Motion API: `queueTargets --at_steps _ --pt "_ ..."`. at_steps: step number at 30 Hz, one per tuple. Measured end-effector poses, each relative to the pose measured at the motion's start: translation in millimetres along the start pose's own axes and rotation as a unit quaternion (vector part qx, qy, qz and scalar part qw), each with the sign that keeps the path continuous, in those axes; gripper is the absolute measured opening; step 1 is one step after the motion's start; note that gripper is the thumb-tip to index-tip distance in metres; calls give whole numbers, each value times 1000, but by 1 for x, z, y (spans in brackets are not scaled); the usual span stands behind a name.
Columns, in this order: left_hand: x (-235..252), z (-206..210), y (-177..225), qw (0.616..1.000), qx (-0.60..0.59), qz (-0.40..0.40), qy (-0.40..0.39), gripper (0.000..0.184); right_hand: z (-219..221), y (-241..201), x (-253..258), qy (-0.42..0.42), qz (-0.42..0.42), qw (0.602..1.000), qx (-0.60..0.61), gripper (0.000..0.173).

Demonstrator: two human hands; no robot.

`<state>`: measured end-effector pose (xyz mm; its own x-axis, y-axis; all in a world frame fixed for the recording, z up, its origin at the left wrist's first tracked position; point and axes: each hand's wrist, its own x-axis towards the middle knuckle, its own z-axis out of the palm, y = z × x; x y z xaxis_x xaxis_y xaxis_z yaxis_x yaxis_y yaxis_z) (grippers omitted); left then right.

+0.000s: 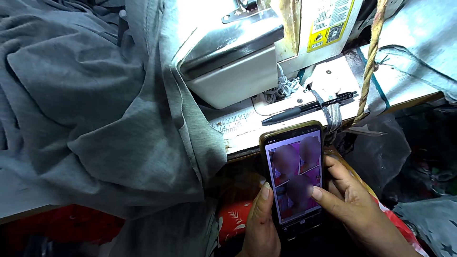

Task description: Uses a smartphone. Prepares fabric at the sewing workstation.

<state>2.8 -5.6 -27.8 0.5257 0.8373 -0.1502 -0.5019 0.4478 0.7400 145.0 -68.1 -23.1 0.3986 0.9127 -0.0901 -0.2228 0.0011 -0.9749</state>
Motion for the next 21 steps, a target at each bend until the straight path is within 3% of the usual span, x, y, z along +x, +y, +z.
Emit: queueTargets --at_steps 9,21 --pt "2 0 -1 1000 8 4 -10 34 3 -1 3 25 0 999 -37 52" --pt "2 -2 0 1000 6 15 5 34 -4 2 1 -13 -1 1000 -9 52"
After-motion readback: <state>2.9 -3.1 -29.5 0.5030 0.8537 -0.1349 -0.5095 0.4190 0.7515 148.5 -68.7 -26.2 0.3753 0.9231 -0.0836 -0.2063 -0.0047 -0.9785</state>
